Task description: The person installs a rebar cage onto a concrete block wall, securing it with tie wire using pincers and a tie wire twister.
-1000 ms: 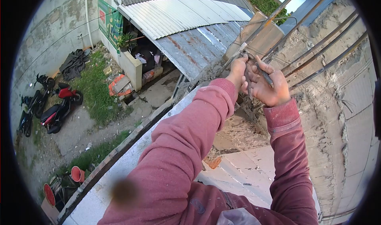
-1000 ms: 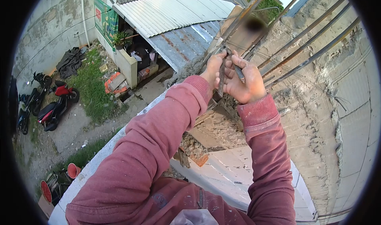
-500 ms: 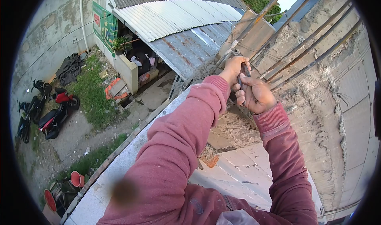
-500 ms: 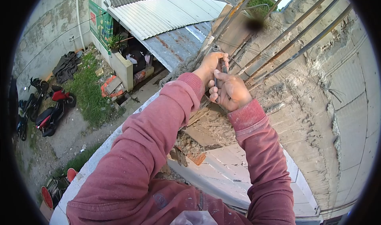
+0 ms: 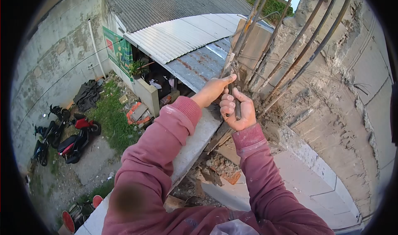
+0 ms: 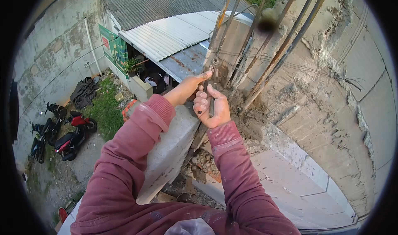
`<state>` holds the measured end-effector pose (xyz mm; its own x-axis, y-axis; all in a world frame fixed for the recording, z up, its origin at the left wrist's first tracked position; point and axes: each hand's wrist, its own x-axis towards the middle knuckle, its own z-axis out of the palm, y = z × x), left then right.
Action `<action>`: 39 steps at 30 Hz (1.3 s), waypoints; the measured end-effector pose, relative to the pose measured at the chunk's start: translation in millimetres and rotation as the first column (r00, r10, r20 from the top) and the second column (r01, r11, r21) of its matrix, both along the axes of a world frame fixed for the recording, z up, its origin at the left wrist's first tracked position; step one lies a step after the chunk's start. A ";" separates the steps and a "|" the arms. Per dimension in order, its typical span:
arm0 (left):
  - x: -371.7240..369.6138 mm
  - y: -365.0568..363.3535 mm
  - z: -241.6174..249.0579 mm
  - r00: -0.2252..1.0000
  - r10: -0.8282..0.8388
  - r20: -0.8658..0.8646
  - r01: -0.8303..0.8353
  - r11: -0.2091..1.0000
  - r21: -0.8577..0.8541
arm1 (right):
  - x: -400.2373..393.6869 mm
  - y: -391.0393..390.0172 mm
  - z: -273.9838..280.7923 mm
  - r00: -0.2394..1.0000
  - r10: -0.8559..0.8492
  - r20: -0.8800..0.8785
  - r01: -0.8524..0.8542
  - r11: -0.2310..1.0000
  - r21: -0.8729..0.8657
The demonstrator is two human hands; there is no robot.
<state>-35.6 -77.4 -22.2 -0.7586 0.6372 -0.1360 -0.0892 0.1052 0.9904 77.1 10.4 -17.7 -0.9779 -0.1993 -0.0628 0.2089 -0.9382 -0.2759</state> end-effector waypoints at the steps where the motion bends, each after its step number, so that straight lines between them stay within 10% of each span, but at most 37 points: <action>1: -6.5 2.7 -17.2 0.981 0.158 -0.112 -0.143 0.981 0.133 | -4.0 -2.4 1.4 1.000 -0.020 0.007 0.019 0.999 0.049; 3: -10.5 7.5 -39.3 0.843 0.470 -0.262 -0.332 0.837 0.434 | -14.1 -3.8 7.1 0.998 -0.049 0.035 0.046 0.994 0.096; 4: 3.1 -6.6 -20.5 0.621 0.534 -0.574 -0.481 0.838 0.259 | -19.1 -0.8 11.2 0.998 -0.048 0.049 0.042 0.993 0.107; 7: 10.9 -12.1 -62.6 0.116 0.291 -0.950 -0.750 0.653 0.108 | -33.7 5.6 15.2 0.998 -0.012 0.055 0.005 0.992 0.123; 10: 26.5 -21.2 -39.5 0.755 0.026 -0.655 -0.474 0.712 -0.518 | 5.1 5.4 14.6 0.990 -0.017 0.142 0.014 1.000 0.024; 11: 44.7 -33.5 -16.5 0.706 -0.201 -0.679 -0.401 0.677 -0.617 | 13.3 15.7 10.9 0.987 0.025 0.157 -0.029 0.999 0.025; 13: 27.9 -20.5 -36.6 0.692 0.076 -0.717 -0.580 0.650 -0.491 | 2.7 19.1 13.3 0.991 0.008 0.135 -0.026 0.991 0.134; 24: 47.5 -16.4 -48.5 0.644 -0.185 -0.742 -0.480 0.657 -0.581 | 12.8 23.6 19.7 0.999 0.038 0.037 -0.038 0.999 0.020; 35: 19.0 -7.2 -37.3 0.664 -0.056 -0.746 -0.552 0.635 -0.540 | -46.5 11.3 34.6 0.996 0.069 0.062 -0.072 0.997 0.042; 39: 25.2 -12.6 -38.8 0.668 0.008 -0.744 -0.592 0.612 -0.525 | 33.8 48.0 14.7 0.990 -0.017 0.139 -0.028 0.948 0.318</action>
<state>-10.5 -90.0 -61.0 -0.9454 0.2760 0.1735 0.3246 0.8471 0.4209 110.9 58.3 -3.1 -0.9541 -0.1522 -0.2579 0.2711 -0.8048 -0.5280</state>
